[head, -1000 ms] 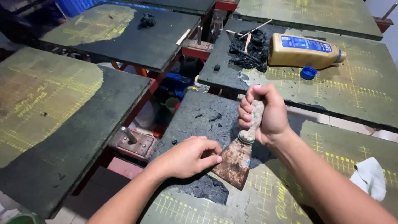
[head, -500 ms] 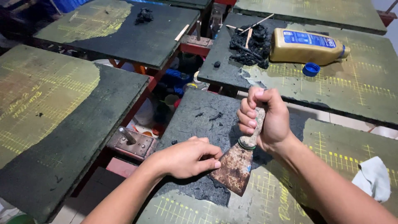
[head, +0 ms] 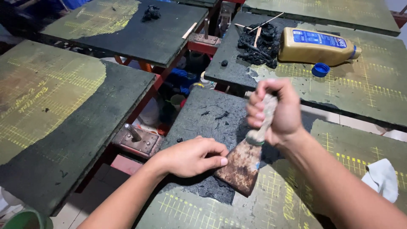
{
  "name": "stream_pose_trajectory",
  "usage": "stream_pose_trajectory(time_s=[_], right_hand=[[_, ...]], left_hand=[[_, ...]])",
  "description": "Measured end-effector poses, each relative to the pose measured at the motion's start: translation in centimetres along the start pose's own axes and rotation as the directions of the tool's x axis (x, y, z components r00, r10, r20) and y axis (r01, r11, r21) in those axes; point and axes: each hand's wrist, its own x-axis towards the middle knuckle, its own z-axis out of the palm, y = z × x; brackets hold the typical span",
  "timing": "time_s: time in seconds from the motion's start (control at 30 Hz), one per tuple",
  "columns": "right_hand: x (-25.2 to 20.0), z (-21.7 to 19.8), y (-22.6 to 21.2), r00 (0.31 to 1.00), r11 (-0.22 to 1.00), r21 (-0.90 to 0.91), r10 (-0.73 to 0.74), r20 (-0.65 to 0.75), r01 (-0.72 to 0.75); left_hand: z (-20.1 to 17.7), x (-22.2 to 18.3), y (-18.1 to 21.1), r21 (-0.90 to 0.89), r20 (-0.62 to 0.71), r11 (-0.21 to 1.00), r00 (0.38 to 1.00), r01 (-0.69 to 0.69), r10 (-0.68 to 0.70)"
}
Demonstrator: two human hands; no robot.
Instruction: Scraping dried ink or adhesive residue from a screen printing board using a metal putty knife.
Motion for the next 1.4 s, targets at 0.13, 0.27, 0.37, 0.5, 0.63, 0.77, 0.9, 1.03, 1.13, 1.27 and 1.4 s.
stream_pose_trajectory(time_s=[0.13,0.27,0.37,0.5,0.63,0.77,0.9,1.03,1.13,1.27,1.4], right_hand=[[-0.3,0.2,-2.3,0.996,0.997,-0.004,-0.076,-0.037,0.076],[-0.1,0.3,-0.7,0.992,0.993,-0.067,-0.107,-0.067,0.102],[0.1,0.5,0.9,0.993,0.995,-0.068,-0.083,-0.089,0.077],[-0.7,1.6,1.3,0.993,0.994,-0.059,-0.093,-0.068,0.089],[-1.1,2.2,1.4,0.994,0.993,-0.069,-0.096,-0.043,0.093],[-0.8,1.9,1.9,0.997,0.996,-0.027,-0.080,0.009,0.081],[-0.7,2.1,2.2,0.997,0.998,0.009,-0.059,0.042,0.059],[-0.5,0.9,2.7,0.997,0.997,-0.012,-0.075,-0.007,0.075],[-0.8,-0.3,2.9,0.997,0.998,0.025,-0.053,0.064,0.052],[-1.4,-1.3,2.5,0.979,0.999,-0.038,0.027,0.201,-0.019],[-1.9,0.2,-1.7,0.975,0.993,0.013,-0.120,0.189,0.120]], left_hand=[[-1.0,-0.2,2.3,-0.033,-0.153,0.999,0.988,0.000,-0.005],[-0.9,-0.1,2.0,0.086,-0.171,0.996,0.985,0.013,0.002],[-1.1,-0.2,1.7,0.113,-0.109,0.992,0.993,0.055,-0.043],[-1.6,-0.9,1.2,0.114,-0.044,0.988,0.994,0.100,-0.095],[-1.1,-0.7,0.4,0.072,-0.005,0.991,0.994,0.109,-0.109],[-1.3,-0.8,0.2,0.117,0.029,0.990,0.996,0.080,-0.084],[-1.3,-0.8,0.2,0.129,0.033,0.989,0.996,0.074,-0.079],[-0.7,-1.1,0.5,0.201,0.037,0.978,0.997,0.060,-0.069],[-1.0,-1.0,0.5,0.137,0.045,0.990,0.998,0.036,-0.042],[-0.7,-1.2,1.0,0.124,-0.030,0.992,0.999,0.023,-0.019],[-0.6,-1.0,4.0,-0.047,-0.215,0.999,0.977,-0.023,0.012]])
